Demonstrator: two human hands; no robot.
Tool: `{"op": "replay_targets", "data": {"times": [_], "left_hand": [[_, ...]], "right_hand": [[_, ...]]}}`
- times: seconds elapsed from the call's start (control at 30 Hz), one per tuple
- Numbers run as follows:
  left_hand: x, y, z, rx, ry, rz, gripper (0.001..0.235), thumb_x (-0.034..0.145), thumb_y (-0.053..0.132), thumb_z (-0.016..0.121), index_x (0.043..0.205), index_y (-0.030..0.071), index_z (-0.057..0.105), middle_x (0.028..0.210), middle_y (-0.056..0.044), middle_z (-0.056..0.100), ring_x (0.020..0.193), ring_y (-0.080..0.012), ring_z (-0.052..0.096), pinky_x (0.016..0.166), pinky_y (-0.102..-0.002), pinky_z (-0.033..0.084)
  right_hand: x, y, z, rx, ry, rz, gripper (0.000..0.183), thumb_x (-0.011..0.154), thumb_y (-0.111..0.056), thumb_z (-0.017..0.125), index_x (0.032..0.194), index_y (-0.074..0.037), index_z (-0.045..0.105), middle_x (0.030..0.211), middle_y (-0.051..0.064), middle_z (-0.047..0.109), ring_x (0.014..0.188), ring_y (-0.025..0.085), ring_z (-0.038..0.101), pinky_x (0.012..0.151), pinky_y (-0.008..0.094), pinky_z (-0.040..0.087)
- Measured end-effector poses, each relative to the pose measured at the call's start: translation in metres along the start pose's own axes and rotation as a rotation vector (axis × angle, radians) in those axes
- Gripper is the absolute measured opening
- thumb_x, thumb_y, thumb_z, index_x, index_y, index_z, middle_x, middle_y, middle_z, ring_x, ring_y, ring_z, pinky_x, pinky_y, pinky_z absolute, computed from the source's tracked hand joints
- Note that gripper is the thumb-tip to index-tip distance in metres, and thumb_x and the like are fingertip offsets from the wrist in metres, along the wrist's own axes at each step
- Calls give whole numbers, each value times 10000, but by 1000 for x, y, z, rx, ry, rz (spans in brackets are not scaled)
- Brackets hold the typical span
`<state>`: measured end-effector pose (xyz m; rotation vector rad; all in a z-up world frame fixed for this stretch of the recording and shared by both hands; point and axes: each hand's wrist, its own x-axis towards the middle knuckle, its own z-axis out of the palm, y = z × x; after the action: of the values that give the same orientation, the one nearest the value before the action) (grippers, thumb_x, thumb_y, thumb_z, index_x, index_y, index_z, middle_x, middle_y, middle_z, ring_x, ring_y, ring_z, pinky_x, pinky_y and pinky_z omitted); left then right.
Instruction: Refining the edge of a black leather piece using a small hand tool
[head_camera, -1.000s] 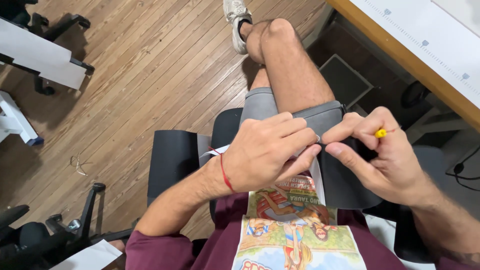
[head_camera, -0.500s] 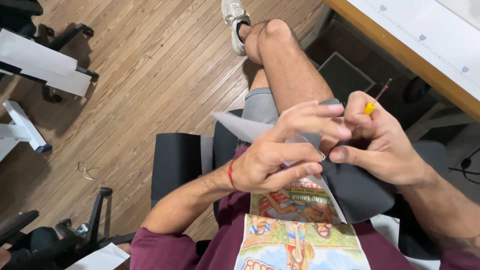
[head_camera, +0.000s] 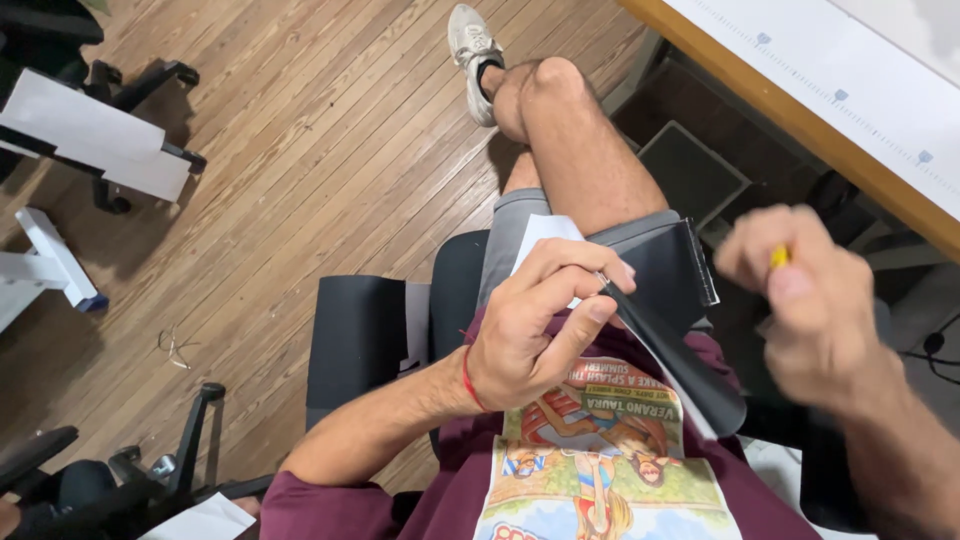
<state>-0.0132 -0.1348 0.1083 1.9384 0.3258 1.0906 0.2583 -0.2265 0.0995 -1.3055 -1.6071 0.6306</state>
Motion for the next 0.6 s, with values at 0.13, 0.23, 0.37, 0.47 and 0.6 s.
{"op": "replay_targets", "data": {"times": [0.13, 0.23, 0.37, 0.47, 0.6], "left_hand": [[-7, -2, 4, 115, 32, 22, 301, 1255, 180, 541, 1069, 63, 747, 1300, -99, 728, 1120, -249, 700, 1100, -423, 504], [-10, -2, 7, 178, 7, 72, 228, 1245, 159, 570, 1085, 35, 674, 1302, -104, 751, 1110, -242, 714, 1016, -435, 450], [-10, -1, 8, 236, 13, 181, 158, 1209, 85, 631, 1104, -17, 692, 1292, -145, 757, 1128, -280, 754, 980, -461, 472], [-9, 0, 6, 241, 0, 209, 153, 1211, 89, 630, 1118, -14, 695, 1293, -139, 756, 1125, -305, 773, 987, -475, 470], [-9, -1, 5, 246, -3, 228, 161, 1212, 102, 636, 1118, -12, 700, 1313, -126, 762, 1090, -324, 784, 1009, -485, 463]], "right_hand": [[-22, -40, 10, -308, -117, -185, 474, 1216, -213, 324, 949, -20, 663, 881, 128, 684, 787, 304, 672, 782, 435, 544], [-23, -63, 24, -454, -54, -298, 391, 1138, -193, 529, 853, -27, 738, 709, 95, 624, 567, 317, 523, 595, 466, 429], [-24, -71, 33, -599, 8, -402, 469, 1108, -230, 595, 667, -83, 532, 607, 62, 413, 503, 290, 340, 510, 418, 305], [-24, -71, 37, -578, 10, -387, 471, 1103, -202, 603, 658, -84, 506, 608, 56, 387, 499, 276, 322, 502, 408, 272], [-25, -65, 38, -495, -13, -356, 449, 1092, -156, 594, 667, -73, 476, 623, 62, 371, 515, 283, 308, 506, 414, 293]]}}
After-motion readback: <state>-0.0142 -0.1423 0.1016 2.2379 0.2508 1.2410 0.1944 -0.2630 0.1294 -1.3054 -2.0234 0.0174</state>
